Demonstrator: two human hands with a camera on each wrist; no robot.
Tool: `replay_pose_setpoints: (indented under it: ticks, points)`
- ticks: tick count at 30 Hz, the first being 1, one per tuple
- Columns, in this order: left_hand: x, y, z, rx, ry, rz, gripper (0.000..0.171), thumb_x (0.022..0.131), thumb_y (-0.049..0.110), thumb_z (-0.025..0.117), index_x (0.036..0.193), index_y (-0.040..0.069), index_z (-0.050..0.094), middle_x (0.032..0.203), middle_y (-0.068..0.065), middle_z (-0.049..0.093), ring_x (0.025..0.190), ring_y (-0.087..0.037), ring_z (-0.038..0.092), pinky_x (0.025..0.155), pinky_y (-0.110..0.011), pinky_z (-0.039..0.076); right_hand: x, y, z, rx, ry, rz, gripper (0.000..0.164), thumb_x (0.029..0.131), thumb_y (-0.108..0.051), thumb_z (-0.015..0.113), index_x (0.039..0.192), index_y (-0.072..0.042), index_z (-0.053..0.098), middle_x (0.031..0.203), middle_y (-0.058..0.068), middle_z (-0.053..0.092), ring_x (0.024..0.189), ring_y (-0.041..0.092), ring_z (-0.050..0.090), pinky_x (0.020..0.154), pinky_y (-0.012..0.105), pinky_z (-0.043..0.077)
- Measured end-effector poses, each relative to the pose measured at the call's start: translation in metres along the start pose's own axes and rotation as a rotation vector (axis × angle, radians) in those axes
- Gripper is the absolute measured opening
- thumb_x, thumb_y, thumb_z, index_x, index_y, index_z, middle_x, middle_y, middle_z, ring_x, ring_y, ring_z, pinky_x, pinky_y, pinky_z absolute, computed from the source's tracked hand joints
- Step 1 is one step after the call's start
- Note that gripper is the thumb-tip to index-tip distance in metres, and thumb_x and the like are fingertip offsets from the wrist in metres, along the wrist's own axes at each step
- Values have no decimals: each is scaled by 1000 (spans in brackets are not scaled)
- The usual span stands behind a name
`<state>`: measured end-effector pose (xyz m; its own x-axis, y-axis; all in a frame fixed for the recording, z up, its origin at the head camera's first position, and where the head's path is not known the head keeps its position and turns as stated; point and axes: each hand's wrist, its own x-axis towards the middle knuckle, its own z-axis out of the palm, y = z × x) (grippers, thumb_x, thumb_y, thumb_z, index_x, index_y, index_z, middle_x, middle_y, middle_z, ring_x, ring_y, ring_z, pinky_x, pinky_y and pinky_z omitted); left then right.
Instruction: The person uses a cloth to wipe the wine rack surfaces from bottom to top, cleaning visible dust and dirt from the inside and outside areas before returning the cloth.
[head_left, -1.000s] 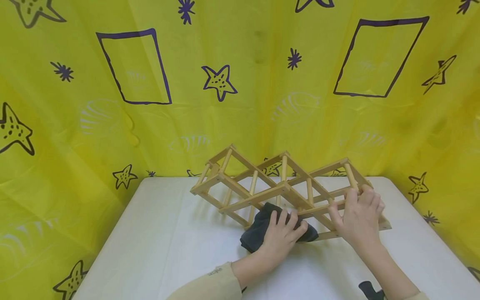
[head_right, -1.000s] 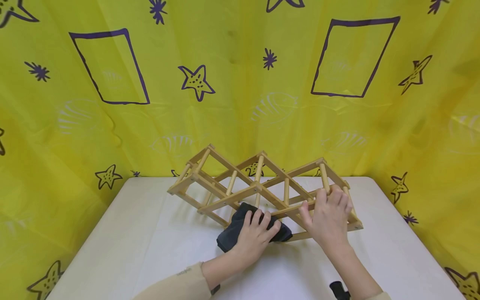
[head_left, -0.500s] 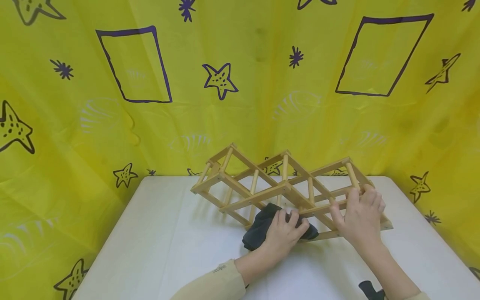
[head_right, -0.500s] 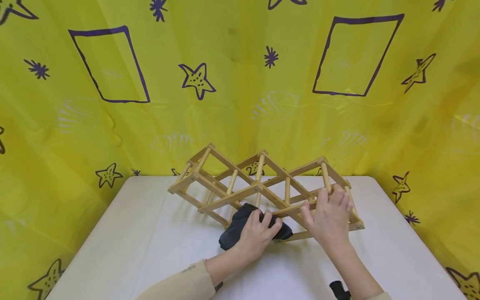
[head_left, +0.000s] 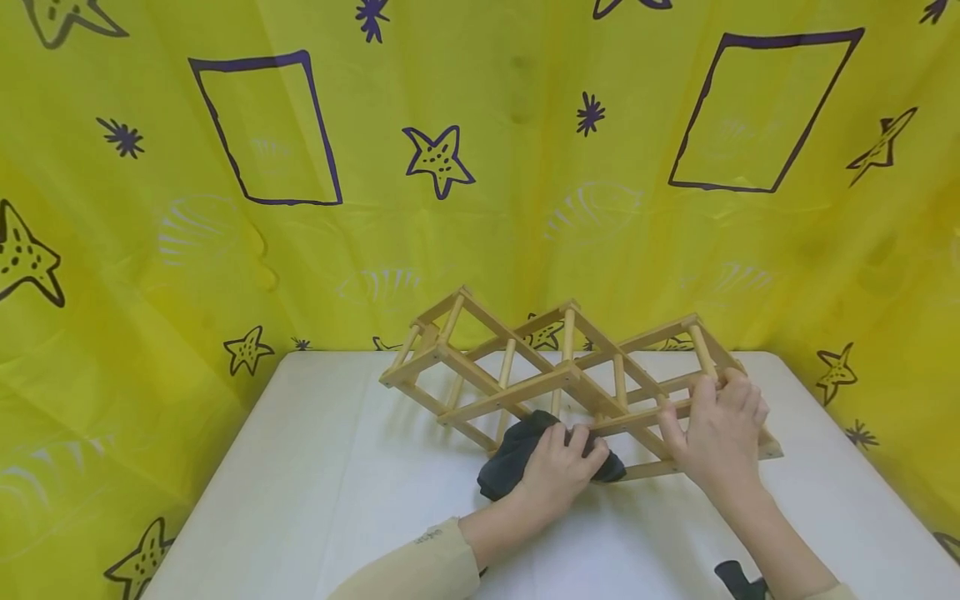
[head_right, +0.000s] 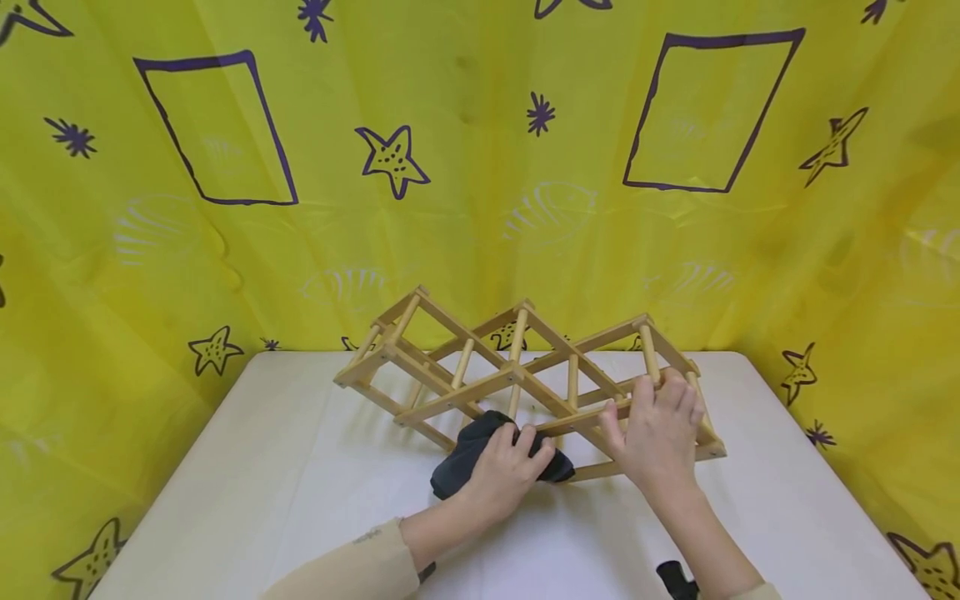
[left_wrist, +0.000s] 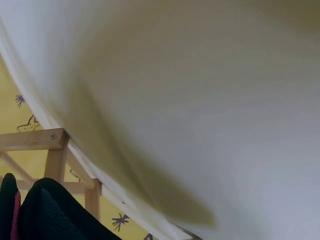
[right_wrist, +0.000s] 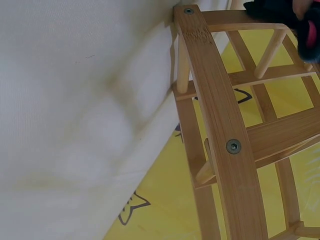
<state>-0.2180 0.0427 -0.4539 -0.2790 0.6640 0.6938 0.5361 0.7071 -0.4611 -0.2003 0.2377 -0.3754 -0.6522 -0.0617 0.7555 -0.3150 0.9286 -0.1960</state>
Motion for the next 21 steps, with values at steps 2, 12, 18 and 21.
replay_pose_setpoints:
  ticks: [2,12,18,21]
  points:
    - [-4,-2,0,3,4,10,27,74,25,69,93,18,51,83,-3,50,62,-14,41,55,-20,36,0,0,0,1,-6,2,36,75,-33,42,75,2,38,93,28,28,82,44,28,64,50,20]
    - [11,-9,-20,-14,144,40,24,93,4,32,85,17,51,78,0,48,59,-11,40,53,-18,35,-1,-1,0,-7,-21,31,36,75,-32,43,77,3,39,96,29,28,85,46,28,65,52,21]
    - [34,-6,-31,-31,219,127,22,94,6,36,83,19,51,82,0,51,62,-12,44,59,-20,39,0,-2,-1,-12,-26,30,37,75,-33,43,78,4,39,97,30,27,85,46,28,65,53,21]
    - [35,-5,-30,-59,219,160,22,94,7,36,83,20,51,81,1,50,60,-11,42,58,-19,38,0,-3,-1,-17,-32,33,38,76,-34,42,78,4,39,98,30,27,85,45,28,65,52,21]
